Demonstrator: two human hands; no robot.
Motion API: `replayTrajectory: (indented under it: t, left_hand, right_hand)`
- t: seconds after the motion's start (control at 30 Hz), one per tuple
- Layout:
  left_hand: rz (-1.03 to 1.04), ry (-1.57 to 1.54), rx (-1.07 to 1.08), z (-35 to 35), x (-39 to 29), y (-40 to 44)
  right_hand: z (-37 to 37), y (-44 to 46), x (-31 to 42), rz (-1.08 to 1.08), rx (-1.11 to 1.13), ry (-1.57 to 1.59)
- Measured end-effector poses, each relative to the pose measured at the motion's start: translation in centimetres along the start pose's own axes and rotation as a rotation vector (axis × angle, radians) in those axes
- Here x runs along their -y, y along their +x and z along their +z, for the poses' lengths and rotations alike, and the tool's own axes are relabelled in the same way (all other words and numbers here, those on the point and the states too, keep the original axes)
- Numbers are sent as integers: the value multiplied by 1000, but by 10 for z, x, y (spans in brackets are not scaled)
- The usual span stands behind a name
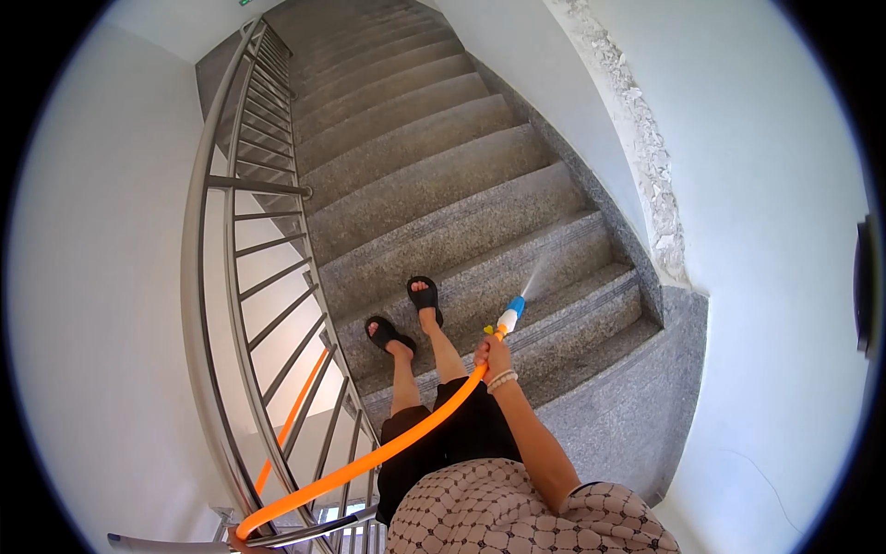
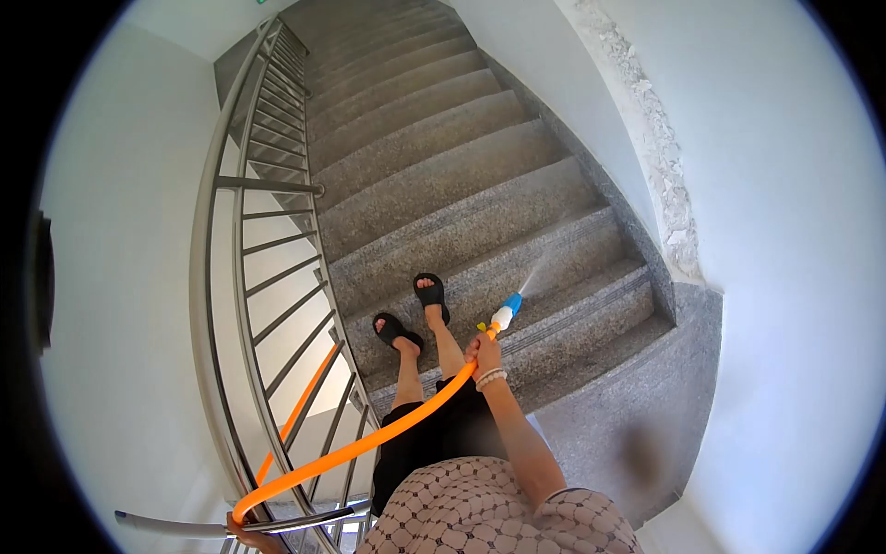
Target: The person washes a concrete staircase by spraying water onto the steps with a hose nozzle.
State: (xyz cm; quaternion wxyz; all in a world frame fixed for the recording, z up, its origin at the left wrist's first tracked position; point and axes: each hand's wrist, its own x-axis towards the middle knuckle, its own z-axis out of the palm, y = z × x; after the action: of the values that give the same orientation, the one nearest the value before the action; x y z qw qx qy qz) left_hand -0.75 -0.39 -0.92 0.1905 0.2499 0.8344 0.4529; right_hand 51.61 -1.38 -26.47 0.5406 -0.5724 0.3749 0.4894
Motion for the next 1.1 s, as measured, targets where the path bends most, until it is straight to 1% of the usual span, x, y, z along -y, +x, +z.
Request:
replayTrajectory:
  t: [0.07, 0.13, 0.17, 0.23, 0.27, 0.33, 0.37, 0.47, 0.5, 0.6, 0.73, 0.8, 0.83, 0.9, 0.93, 1.0, 1.1]
  left_hand:
    - [-34, -47, -9, 4, -5, -3]
    - [-213, -198, -37, 16, -20, -11]
    - [-214, -199, -38, 14, -19, -10]
    - [-223, -239, 48, 8, -13, -7]
    - [-226, -239, 47, 6, -9, -5]
    - [-164, -143, -8, 13, -14, -7]
    - [-165, -101, -73, 17, -18, -11]
    - [-110, -42, -134, 22, -17, -9]
    - [-66, 30, -91, 40, -43, -31]
    - [-112, -10, -54, 42, -46, -33]
    - [-148, 39, -86, 41, -46, -30]
    - [-121, -15, -79, 40, -45, -30]
    - [-121, -15, -79, 40, -46, -31]
    - [-115, -13, -56, 43, -49, -33]
    - [-116, -14, -58, 46, -50, -35]
    - [-97, 31, -129, 56, -58, -42]
    - [-98, 38, -136, 49, -50, -35]
  right_hand:
    - [-3, -4, -4, -5, 20, -24]
    - [-5, -10, -11, 26, -41, -68]
    - [-4, -12, -15, 25, -41, -69]
    - [-4, -12, -25, 169, -38, -38]
    - [-4, -11, -28, 168, -40, -41]
    - [2, -9, -31, 232, 39, -2]
    - [6, -8, -31, 202, 39, -7]
    - [17, 2, -25, 177, 52, -8]
    - [19, 4, -22, 161, 72, -42]
    - [22, 14, -14, 101, 96, -49]
    - [23, 10, -8, 35, 70, -82]
    - [19, 6, -17, 103, 93, -84]
    - [17, 4, -24, 103, 93, -84]
    - [20, -2, -38, 237, 145, -67]
    - [22, -3, -43, 237, 146, -69]
    - [29, -11, -48, 260, 136, -3]
    - [29, 2, -45, 250, 132, 6]
